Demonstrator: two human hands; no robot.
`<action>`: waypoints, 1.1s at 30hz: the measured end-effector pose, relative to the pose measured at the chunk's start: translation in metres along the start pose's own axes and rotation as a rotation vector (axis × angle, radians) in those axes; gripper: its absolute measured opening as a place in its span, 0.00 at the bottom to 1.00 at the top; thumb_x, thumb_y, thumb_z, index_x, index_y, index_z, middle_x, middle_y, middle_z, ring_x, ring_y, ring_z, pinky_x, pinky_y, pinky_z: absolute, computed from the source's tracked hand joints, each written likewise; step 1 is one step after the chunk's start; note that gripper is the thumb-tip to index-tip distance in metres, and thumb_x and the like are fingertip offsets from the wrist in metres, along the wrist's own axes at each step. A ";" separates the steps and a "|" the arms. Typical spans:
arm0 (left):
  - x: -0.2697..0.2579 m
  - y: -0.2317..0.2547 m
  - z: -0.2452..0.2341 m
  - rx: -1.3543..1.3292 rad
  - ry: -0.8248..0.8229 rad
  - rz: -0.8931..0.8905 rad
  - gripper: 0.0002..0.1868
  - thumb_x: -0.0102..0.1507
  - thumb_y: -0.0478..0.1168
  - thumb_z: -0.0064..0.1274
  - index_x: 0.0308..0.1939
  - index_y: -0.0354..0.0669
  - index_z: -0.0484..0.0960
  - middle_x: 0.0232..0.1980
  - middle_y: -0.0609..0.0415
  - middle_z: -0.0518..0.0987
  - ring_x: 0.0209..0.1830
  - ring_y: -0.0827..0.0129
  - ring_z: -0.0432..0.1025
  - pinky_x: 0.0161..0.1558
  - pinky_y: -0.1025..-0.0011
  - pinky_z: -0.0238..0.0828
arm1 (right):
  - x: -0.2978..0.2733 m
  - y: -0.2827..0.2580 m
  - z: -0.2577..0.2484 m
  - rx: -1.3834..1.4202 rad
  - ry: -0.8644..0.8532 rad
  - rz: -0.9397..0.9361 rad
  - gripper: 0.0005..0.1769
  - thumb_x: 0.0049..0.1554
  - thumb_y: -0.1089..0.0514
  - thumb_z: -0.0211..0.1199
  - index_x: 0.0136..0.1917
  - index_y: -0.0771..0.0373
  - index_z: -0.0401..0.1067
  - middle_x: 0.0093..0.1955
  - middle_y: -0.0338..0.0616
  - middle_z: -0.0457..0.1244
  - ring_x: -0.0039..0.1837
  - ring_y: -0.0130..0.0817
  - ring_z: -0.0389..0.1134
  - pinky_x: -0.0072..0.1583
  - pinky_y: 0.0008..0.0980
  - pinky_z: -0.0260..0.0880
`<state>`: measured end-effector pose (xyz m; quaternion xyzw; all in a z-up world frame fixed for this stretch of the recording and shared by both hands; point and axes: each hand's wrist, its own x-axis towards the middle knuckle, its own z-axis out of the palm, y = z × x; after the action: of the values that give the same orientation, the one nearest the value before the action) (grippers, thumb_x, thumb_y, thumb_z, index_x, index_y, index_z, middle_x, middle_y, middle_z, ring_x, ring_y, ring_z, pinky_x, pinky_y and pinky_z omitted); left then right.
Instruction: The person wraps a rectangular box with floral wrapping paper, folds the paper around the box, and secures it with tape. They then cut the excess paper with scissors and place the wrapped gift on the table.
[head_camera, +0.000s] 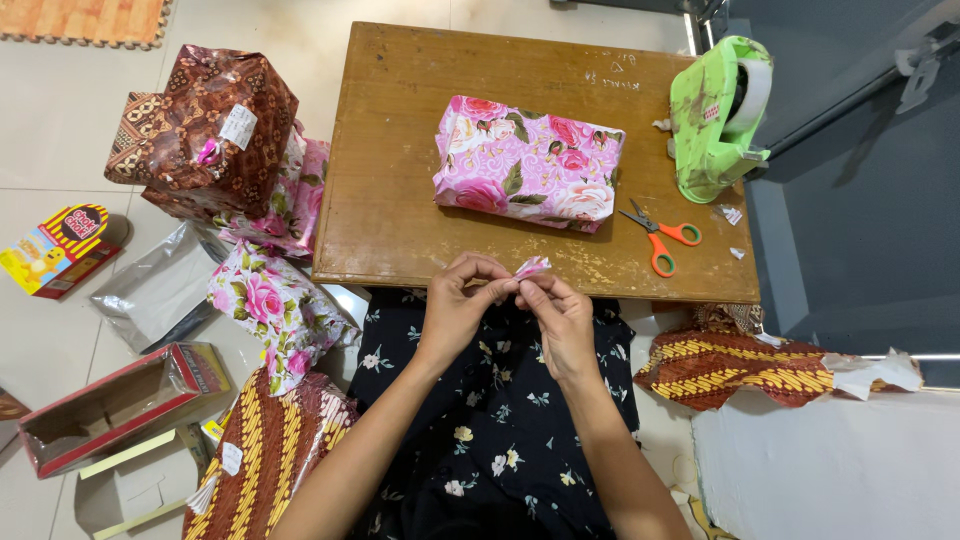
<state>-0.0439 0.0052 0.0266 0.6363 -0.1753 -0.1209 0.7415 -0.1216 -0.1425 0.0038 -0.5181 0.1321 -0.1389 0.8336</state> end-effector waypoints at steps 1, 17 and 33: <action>0.000 0.000 0.001 0.016 0.002 0.006 0.04 0.61 0.31 0.63 0.37 0.33 0.85 0.45 0.54 0.79 0.41 0.75 0.76 0.42 0.76 0.78 | 0.000 -0.001 0.000 0.006 -0.001 0.003 0.06 0.62 0.65 0.63 0.51 0.70 0.77 0.46 0.41 0.69 0.48 0.24 0.68 0.54 0.23 0.68; -0.003 -0.021 0.009 -0.138 -0.059 -0.068 0.05 0.64 0.30 0.61 0.43 0.34 0.83 0.43 0.53 0.84 0.42 0.75 0.78 0.48 0.76 0.77 | 0.004 0.000 0.001 -0.025 -0.018 -0.147 0.06 0.62 0.65 0.65 0.53 0.66 0.75 0.49 0.38 0.68 0.51 0.23 0.67 0.56 0.24 0.67; -0.007 0.018 0.024 0.068 0.132 0.085 0.11 0.61 0.29 0.62 0.44 0.36 0.76 0.39 0.56 0.81 0.38 0.77 0.77 0.43 0.78 0.77 | 0.010 -0.004 0.000 -0.007 -0.026 -0.154 0.11 0.59 0.67 0.67 0.56 0.66 0.73 0.49 0.37 0.67 0.50 0.22 0.65 0.53 0.24 0.64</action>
<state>-0.0610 -0.0104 0.0465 0.6595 -0.1566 -0.0412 0.7340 -0.1123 -0.1480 0.0070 -0.5314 0.0815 -0.1952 0.8202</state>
